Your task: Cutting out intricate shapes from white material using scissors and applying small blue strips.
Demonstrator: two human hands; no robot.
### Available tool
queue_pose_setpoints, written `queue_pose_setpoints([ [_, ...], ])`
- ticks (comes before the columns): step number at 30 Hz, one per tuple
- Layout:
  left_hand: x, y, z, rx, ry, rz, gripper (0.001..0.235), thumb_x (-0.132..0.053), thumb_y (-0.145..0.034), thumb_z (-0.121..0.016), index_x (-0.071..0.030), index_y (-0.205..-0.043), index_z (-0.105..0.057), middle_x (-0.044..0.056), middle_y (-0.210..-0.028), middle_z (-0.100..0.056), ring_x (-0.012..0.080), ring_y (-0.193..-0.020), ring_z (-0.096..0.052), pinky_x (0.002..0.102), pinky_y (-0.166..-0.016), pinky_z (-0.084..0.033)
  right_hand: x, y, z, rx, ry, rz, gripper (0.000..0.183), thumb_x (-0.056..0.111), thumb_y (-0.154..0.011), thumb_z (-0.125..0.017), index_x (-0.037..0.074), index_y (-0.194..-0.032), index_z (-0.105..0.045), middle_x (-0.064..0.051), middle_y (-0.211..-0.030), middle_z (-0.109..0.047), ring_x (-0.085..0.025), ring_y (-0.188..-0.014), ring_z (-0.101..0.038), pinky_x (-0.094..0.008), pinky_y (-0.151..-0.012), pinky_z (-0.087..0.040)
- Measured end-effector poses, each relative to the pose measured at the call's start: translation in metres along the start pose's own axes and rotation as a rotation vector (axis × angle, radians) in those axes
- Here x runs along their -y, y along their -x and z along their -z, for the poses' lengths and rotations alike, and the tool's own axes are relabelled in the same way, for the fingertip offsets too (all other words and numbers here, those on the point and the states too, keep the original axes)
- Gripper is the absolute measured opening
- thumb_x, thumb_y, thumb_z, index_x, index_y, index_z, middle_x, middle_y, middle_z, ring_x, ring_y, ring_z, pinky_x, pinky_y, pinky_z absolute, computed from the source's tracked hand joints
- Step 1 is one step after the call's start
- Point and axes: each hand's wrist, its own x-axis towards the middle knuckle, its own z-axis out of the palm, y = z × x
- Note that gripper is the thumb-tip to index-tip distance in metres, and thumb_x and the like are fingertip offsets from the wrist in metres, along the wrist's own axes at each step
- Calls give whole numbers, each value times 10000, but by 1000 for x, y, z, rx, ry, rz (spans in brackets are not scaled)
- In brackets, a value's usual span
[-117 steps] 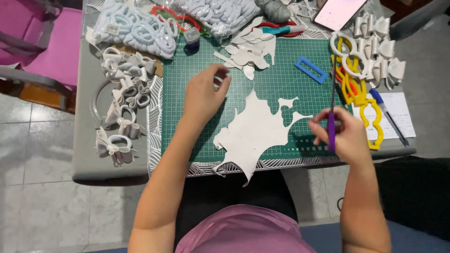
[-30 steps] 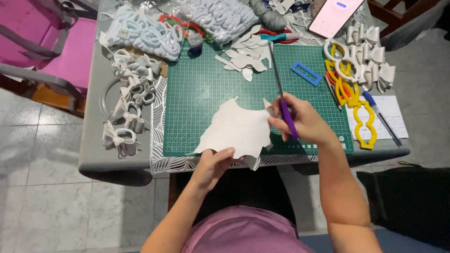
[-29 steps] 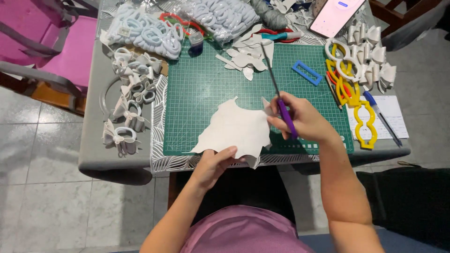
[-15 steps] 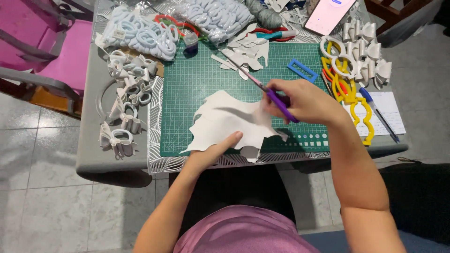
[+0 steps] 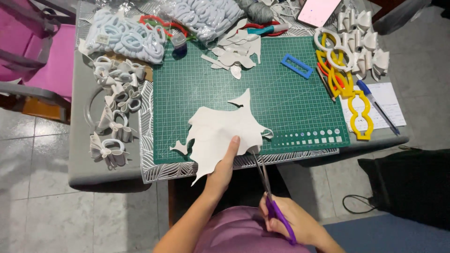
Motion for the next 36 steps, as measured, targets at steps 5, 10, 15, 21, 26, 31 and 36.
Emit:
queue_pose_setpoints([
  [5, -5, 15, -8, -19, 86, 201, 667, -462, -848, -625, -78, -1393, -637, 28, -1496, -625, 113, -1398, -558, 260, -1254, -290, -14, -10, -11, 23, -210, 29, 694, 794, -849, -560, 105, -894, -485, -22, -680, -615, -111, -595, -586, -260, -612, -459],
  [10, 1, 31, -12, -4, 60, 233, 629, -525, -866, -551, -105, -1313, -692, 18, -1414, -682, 116, -1327, -607, 262, -1236, -303, -17, -34, -15, -110, -31, 154, 701, 827, -892, -430, 127, -899, -481, 1, -739, -583, -112, -588, -601, -268, -633, -465],
  [15, -13, 46, -15, -7, -51, 634, 651, -615, -860, -504, -116, -1174, -781, 46, -1202, -783, 135, -1125, -697, 238, -1107, -433, -18, -39, -15, -162, 87, 125, 700, 840, -870, -420, 143, -875, -484, 10, -707, -638, -128, -570, -589, -286, -622, -479],
  [21, -4, 53, -14, 32, -93, 656, 642, -631, -866, -483, -135, -1132, -790, 51, -1125, -784, 139, -1048, -700, 244, -1075, -462, -17, -40, -17, -185, 104, 182, 771, 894, -883, -318, 141, -824, -471, 15, -671, -615, -136, -553, -600, -292, -602, -481],
  [26, 24, 56, -8, 193, -19, 639, 787, -761, -907, -434, -118, -463, -529, 87, -468, -537, 189, -492, -546, 290, -614, -494, -17, -39, -21, -207, 142, 221, 776, 892, -903, -283, 145, -797, -462, 22, -660, -639, -155, -572, -612, -308, -623, -495],
  [31, 14, 61, -8, 269, -136, 583, 878, -791, -882, -299, -75, -410, -487, 117, -414, -498, 202, -452, -532, 287, -635, -497, -18, -37, -20, -201, 156, 245, 771, 885, -921, -261, 148, -787, -443, 35, -655, -633, -160, -566, -609, -319, -633, -488],
  [36, 22, 62, -8, 264, -158, 609, 881, -813, -867, -288, -86, -410, -485, 115, -409, -487, 199, -440, -524, 284, -606, -488, -22, -34, -20, -188, 158, 247, 788, 897, -918, -248, 146, -798, -458, 47, -656, -642, -156, -558, -609, -318, -626, -491],
])
